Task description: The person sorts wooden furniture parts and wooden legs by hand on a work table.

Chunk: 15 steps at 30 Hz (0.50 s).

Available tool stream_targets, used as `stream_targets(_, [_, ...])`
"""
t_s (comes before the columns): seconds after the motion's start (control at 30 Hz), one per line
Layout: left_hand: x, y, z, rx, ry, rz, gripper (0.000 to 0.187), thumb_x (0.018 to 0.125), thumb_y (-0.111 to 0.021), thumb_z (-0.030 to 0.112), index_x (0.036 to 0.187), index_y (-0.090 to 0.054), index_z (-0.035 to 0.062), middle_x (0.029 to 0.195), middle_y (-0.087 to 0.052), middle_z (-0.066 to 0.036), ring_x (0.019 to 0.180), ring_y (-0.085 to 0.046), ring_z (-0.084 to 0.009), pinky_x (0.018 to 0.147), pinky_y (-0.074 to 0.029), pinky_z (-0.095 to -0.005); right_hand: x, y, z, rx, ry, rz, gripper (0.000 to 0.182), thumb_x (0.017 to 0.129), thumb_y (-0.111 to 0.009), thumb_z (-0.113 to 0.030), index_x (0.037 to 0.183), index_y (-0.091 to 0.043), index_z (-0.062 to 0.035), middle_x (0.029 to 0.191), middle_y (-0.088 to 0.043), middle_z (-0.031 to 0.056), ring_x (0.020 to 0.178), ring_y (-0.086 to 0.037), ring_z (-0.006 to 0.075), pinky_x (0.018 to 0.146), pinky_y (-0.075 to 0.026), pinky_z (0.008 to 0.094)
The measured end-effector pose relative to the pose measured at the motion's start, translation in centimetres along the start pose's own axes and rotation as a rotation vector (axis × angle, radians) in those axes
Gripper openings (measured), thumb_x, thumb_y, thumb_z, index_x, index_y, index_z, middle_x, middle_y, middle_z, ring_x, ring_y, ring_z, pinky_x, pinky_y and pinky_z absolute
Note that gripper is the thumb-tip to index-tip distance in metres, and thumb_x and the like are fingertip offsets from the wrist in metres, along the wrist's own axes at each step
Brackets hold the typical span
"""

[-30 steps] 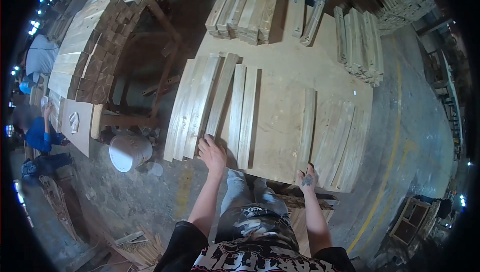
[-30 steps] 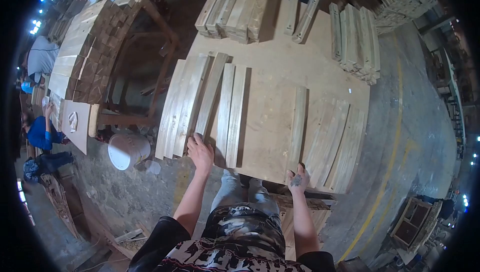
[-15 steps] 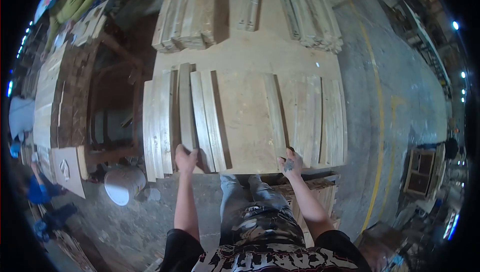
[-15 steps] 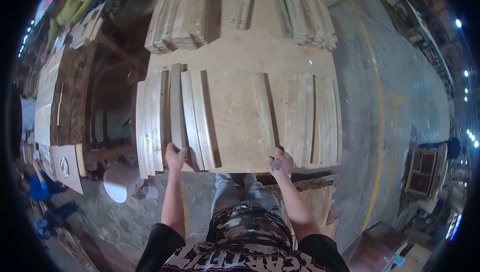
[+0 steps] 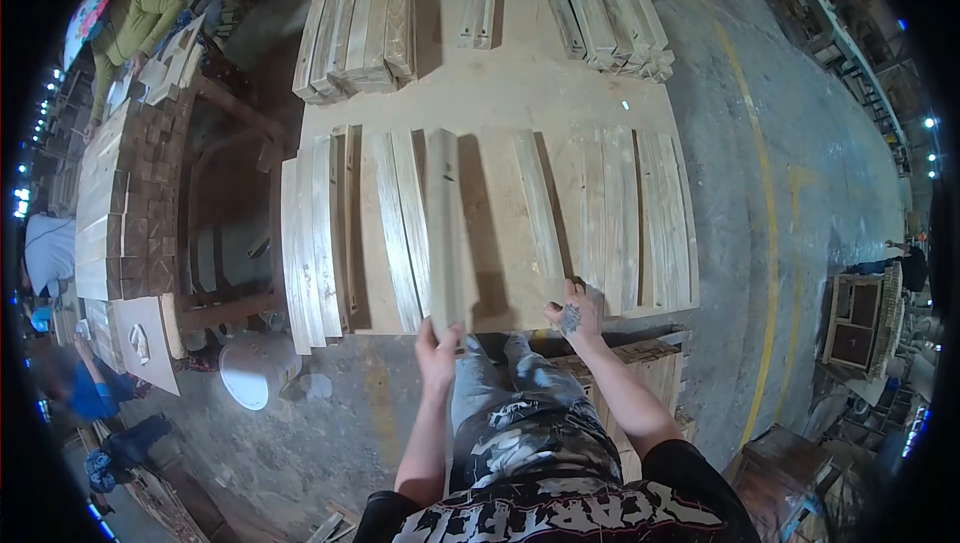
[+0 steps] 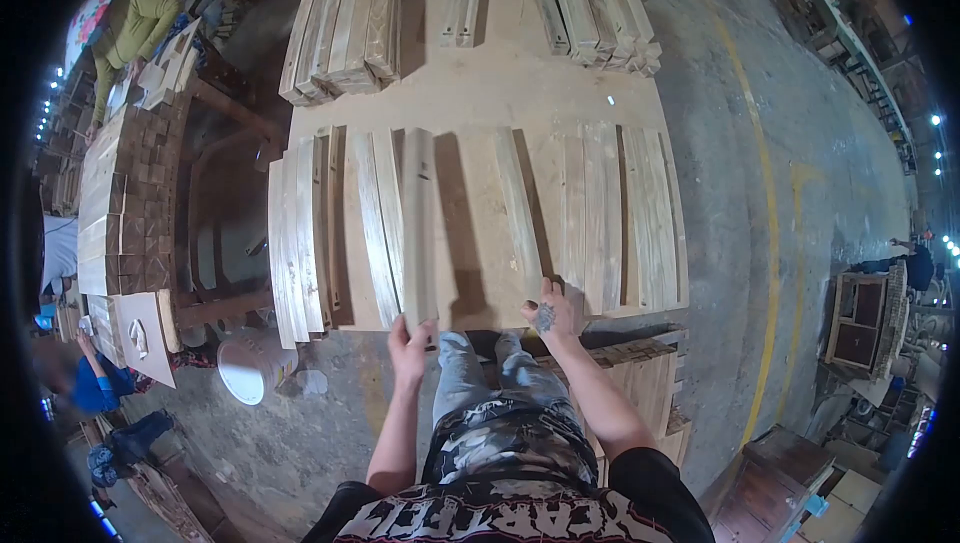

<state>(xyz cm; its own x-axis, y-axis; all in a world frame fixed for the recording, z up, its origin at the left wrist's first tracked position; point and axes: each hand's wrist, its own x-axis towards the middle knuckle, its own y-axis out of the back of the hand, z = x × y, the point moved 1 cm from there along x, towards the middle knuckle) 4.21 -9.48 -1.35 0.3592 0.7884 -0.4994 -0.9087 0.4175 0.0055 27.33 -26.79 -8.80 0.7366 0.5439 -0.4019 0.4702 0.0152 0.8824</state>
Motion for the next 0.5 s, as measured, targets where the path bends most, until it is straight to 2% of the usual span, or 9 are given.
stream_targets(0.03, [0.6,-0.9,-2.5,0.006,-0.025,-0.030,0.025,0.092,-0.066,0.012,0.112,-0.065,-0.0019,0.092,-0.070,-0.004,0.078,-0.061,-0.0101,0.069,-0.051,-0.0300,-0.4,-0.1,0.0,0.004,-0.001,-0.008,0.073,0.076,-0.068,-0.036,0.137,-0.049,-0.0027,0.122,-0.059,0.0220,0.105,-0.066,0.0415,0.089,-0.056,0.0491])
stream_targets(0.1, [0.0,-4.2,-4.1,0.210,-0.157,0.090,0.035,0.090,-0.069,0.017,0.118,-0.061,-0.0031,0.090,-0.070,-0.008,0.076,-0.064,-0.0148,0.069,-0.053,-0.0335,-1.7,0.3,-1.1,0.015,-0.003,0.005,0.073,0.076,-0.069,-0.041,0.136,-0.051,-0.0025,0.124,-0.060,0.0231,0.106,-0.066,0.0405,0.089,-0.055,0.0495])
stream_targets(0.2, [-0.4,-7.3,-7.5,0.454,-0.124,0.114,0.050,0.087,-0.074,0.020,0.128,-0.056,-0.0025,0.086,-0.069,-0.013,0.073,-0.067,-0.0243,0.071,-0.054,-0.0378,-3.8,-1.1,-2.4,0.064,-0.006,0.018,0.074,0.076,-0.071,-0.044,0.135,-0.053,-0.0030,0.124,-0.061,0.0219,0.107,-0.066,0.0400,0.088,-0.056,0.0502])
stream_targets(0.3, [-1.1,-8.4,-9.5,0.628,-0.172,0.093,0.061,0.084,-0.078,0.022,0.135,-0.053,0.0003,0.092,-0.068,-0.020,0.084,-0.068,-0.0336,0.079,-0.054,-0.0428,-5.6,-2.9,-2.8,0.144,0.025,0.066,0.070,0.080,-0.075,-0.041,0.135,-0.053,-0.0037,0.122,-0.062,0.0190,0.105,-0.067,0.0393,0.085,-0.056,0.0489])
stream_targets(0.33, [-1.6,-8.6,-9.9,0.645,-0.311,0.119,0.067,0.082,-0.080,0.024,0.138,-0.052,0.0014,0.110,-0.062,-0.025,0.098,-0.064,-0.0394,0.086,-0.052,-0.0471,-6.0,-3.6,-2.6,0.205,0.043,0.107,0.067,0.081,-0.074,-0.039,0.135,-0.053,-0.0034,0.121,-0.063,0.0190,0.104,-0.067,0.0392,0.085,-0.056,0.0481])
stream_targets(0.37, [-2.1,-8.4,-10.4,0.662,-0.285,0.103,0.068,0.082,-0.080,0.024,0.139,-0.051,0.0015,0.114,-0.059,-0.026,0.101,-0.063,-0.0404,0.088,-0.052,-0.0474,-6.3,-4.2,-2.2,0.267,0.060,0.149,0.065,0.083,-0.074,-0.037,0.135,-0.053,-0.0031,0.119,-0.063,0.0189,0.103,-0.067,0.0390,0.085,-0.056,0.0473])
stream_targets(0.4, [-2.5,-8.3,-10.7,0.680,-0.260,0.086,0.069,0.083,-0.080,0.025,0.140,-0.050,0.0015,0.119,-0.056,-0.027,0.104,-0.061,-0.0413,0.090,-0.051,-0.0478,-6.4,-3.4,-1.9,0.385,0.046,0.048,0.056,0.089,-0.072,-0.031,0.133,-0.054,-0.0010,0.117,-0.065,0.0197,0.101,-0.068,0.0361,0.084,-0.057,0.0442])
stream_targets(0.5, [-3.4,-8.0,-11.4,0.748,-0.262,0.054,0.072,0.084,-0.079,0.028,0.142,-0.048,0.0001,0.123,-0.050,-0.027,0.105,-0.061,-0.0408,0.091,-0.051,-0.0471,-6.9,-4.9,0.5,0.588,0.036,-0.018,0.053,0.092,-0.070,-0.031,0.132,-0.055,0.0003,0.116,-0.066,0.0204,0.101,-0.070,0.0323,0.083,-0.058,0.0402])
